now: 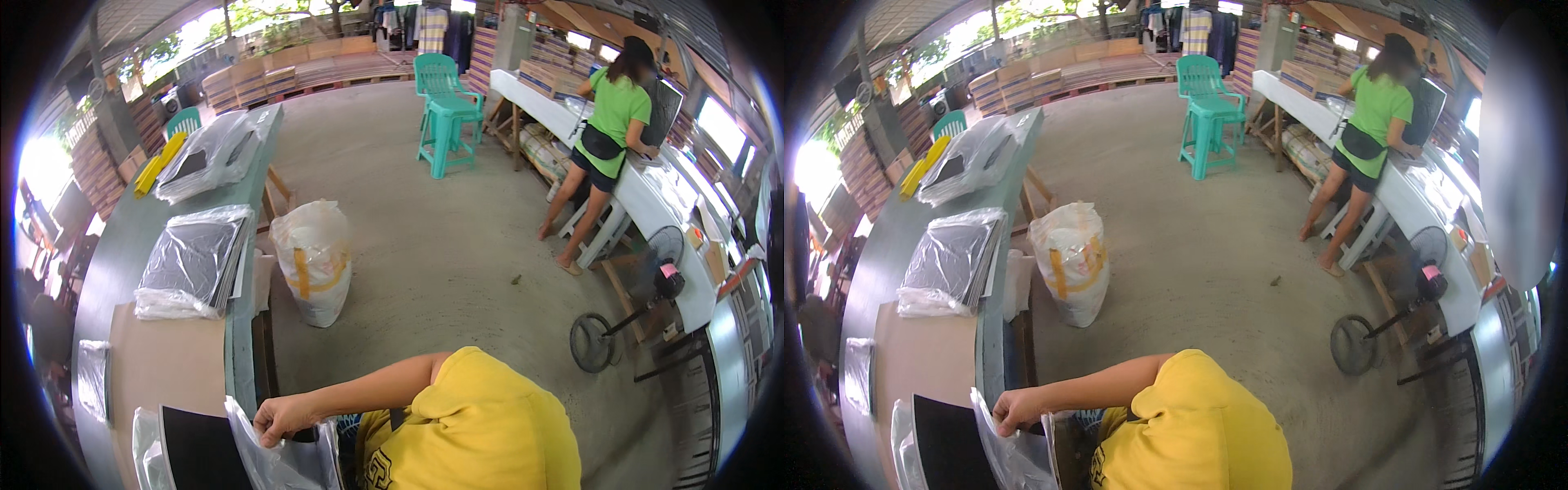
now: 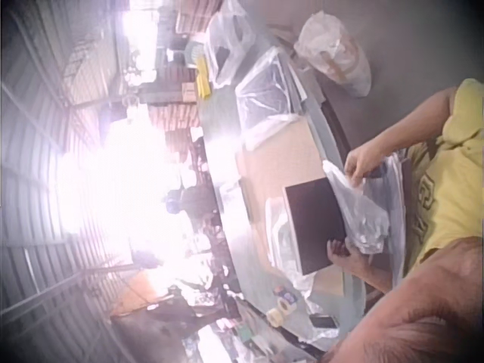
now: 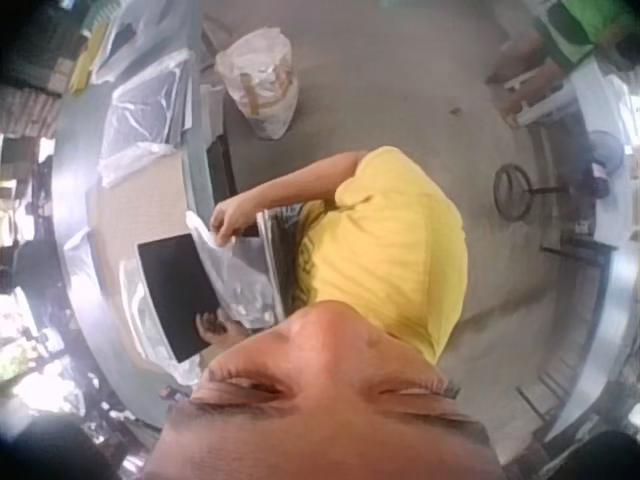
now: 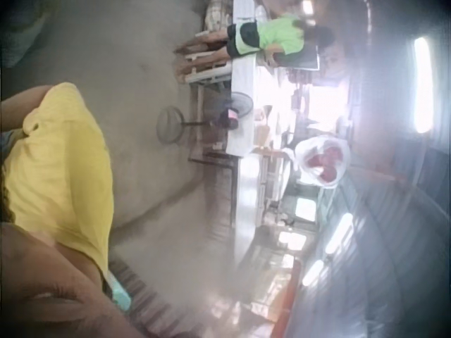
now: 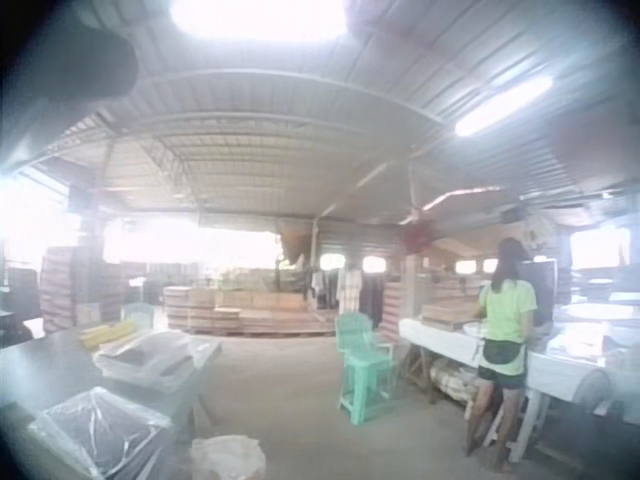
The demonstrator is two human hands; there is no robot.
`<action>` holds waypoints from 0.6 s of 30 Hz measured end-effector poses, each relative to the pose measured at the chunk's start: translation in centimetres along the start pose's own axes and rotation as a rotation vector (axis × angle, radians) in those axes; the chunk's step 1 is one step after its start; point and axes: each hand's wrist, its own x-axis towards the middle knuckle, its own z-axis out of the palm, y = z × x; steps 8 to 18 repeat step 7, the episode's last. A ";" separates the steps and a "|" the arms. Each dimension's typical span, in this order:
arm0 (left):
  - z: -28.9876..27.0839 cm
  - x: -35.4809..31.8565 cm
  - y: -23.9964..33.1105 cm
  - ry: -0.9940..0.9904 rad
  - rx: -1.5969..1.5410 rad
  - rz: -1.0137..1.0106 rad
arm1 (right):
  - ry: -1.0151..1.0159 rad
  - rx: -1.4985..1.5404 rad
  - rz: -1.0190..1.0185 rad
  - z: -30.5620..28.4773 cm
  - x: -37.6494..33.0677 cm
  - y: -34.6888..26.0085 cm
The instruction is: The person wraps stacks of paper in plastic film, smoothing the plastic by hand across the surfaces and folding the excess film under the stacks.
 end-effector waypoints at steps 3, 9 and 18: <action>-0.8 1.4 1.8 0.008 -0.015 -0.191 | -0.031 0.139 0.038 -0.1 -1.0 0.1; 1.3 1.6 2.4 -0.319 -0.209 -0.234 | -0.055 0.242 -0.012 0.9 -2.0 1.6; 1.3 1.6 2.4 -0.319 -0.209 -0.234 | -0.055 0.242 -0.012 0.9 -2.0 1.6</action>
